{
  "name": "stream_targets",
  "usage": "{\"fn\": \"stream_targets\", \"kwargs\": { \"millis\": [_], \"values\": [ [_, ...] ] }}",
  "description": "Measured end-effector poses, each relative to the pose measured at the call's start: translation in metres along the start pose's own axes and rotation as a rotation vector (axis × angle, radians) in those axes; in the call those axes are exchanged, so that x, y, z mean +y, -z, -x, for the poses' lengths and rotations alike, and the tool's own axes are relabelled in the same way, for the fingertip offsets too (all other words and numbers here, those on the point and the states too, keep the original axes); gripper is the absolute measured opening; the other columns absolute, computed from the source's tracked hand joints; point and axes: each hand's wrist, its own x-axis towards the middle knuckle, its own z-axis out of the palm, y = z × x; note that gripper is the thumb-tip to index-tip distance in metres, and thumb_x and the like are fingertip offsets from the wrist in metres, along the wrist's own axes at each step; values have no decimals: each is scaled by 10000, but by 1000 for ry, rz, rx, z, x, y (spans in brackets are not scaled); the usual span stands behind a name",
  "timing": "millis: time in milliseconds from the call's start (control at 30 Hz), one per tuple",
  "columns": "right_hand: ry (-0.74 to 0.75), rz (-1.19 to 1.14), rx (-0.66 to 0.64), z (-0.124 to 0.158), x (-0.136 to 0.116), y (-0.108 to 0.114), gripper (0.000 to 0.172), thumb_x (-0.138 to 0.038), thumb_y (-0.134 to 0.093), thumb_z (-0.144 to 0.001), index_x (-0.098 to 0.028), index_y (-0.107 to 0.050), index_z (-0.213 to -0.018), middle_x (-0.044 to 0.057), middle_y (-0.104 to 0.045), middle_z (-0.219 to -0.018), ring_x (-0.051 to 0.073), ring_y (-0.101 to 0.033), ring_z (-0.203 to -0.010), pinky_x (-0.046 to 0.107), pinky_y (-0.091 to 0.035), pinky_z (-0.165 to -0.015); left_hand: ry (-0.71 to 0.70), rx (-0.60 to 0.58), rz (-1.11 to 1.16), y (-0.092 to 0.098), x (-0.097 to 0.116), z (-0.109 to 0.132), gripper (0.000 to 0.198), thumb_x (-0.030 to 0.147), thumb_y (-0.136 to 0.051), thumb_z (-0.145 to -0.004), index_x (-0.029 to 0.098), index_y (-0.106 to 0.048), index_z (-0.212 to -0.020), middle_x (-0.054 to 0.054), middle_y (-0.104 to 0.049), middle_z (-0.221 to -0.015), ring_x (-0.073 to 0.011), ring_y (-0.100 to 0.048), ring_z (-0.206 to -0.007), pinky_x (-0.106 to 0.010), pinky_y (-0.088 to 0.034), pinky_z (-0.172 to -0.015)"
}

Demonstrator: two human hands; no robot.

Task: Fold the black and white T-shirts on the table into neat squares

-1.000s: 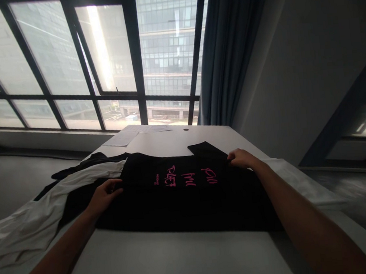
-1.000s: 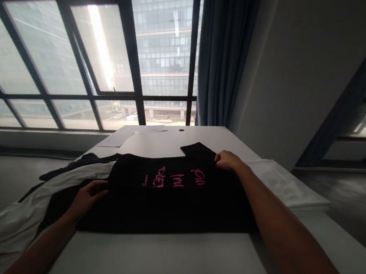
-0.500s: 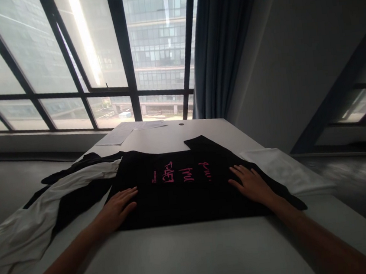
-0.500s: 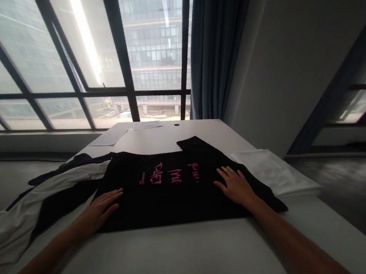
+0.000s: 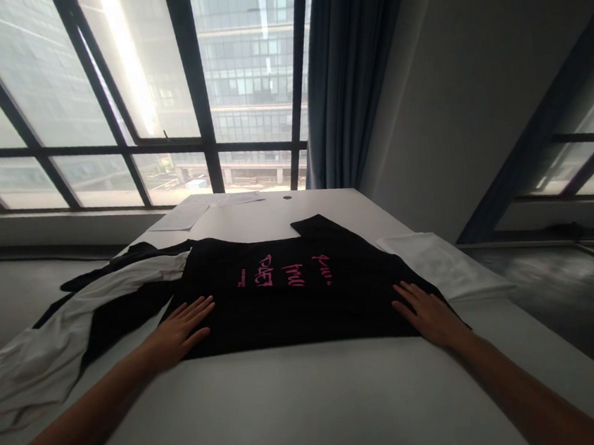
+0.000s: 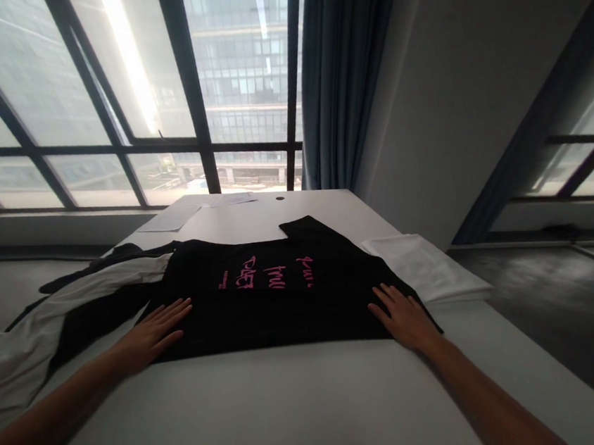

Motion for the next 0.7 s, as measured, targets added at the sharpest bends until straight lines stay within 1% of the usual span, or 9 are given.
{"fn": "stream_targets", "kwargs": {
  "millis": [67,133,200,267,300,400,467,567,700],
  "values": [
    [15,14,-39,-11,-2,18,609,-617,-357,-927,-238,-574,-1352,105,-500,-1466,320,-480,-1321,487,-415,-1043,32,-9,46,6,3,-4,607,591,-470,-909,338,-454,-1460,-23,-381,-1552,-280,-316,-1446,-461,-234,-1174],
    [16,16,-69,-36,-12,42,582,-641,-346,-923,-242,-697,-1161,114,-651,-1274,320,-625,-1118,447,-481,-918,85,-32,97,19,3,-19,545,624,-488,-877,342,-611,-1327,-28,-533,-1452,-296,-459,-1352,-433,-326,-1122],
    [10,2,-17,-73,-27,65,581,-631,-311,-940,-242,-735,-1022,108,-718,-1107,297,-670,-972,401,-491,-824,141,-25,117,35,0,-45,485,632,-461,-878,321,-724,-1141,-44,-685,-1251,-290,-600,-1174,-392,-415,-1030],
    [11,-42,67,-119,-46,79,559,-596,-307,-958,-240,-735,-1008,101,-726,-1084,277,-666,-966,357,-483,-785,163,48,65,50,-9,-81,459,599,-455,-877,284,-753,-1029,-62,-728,-1116,-283,-641,-1060,-378,-439,-982],
    [16,-72,78,-143,-55,82,538,-574,-318,-963,-237,-734,-1019,97,-722,-1105,269,-661,-984,341,-481,-778,160,97,12,55,-15,-100,438,569,-473,-866,268,-750,-1023,-70,-723,-1121,-287,-633,-1065,-385,-431,-989],
    [50,-127,53,-219,-77,72,444,-488,-400,-964,-216,-725,-1095,91,-696,-1190,251,-639,-1062,317,-476,-835,191,211,-183,66,-38,-151,395,454,-504,-852,237,-718,-1102,-91,-656,-1280,-315,-556,-1202,-448,-384,-1035],
    [79,-124,39,-265,-87,58,407,-438,-438,-963,-203,-710,-1154,92,-661,-1264,235,-611,-1133,302,-457,-912,253,212,-274,69,-55,-176,415,402,-492,-867,221,-677,-1191,-110,-610,-1354,-334,-512,-1264,-489,-374,-1035],
    [83,-107,15,-319,-99,37,368,-397,-474,-958,-205,-714,-1163,90,-599,-1361,219,-569,-1212,288,-432,-977,308,168,-333,71,-78,-200,482,376,-493,-874,188,-608,-1303,-143,-571,-1397,-350,-492,-1294,-513,-358,-1047],
    [56,-88,6,-366,-111,16,283,-330,-555,-914,-211,-745,-1088,97,-546,-1423,222,-548,-1249,296,-431,-992,326,121,-332,74,-98,-220,524,378,-492,-882,192,-557,-1368,-147,-583,-1383,-336,-513,-1285,-493,-343,-1067]
  ]
}}
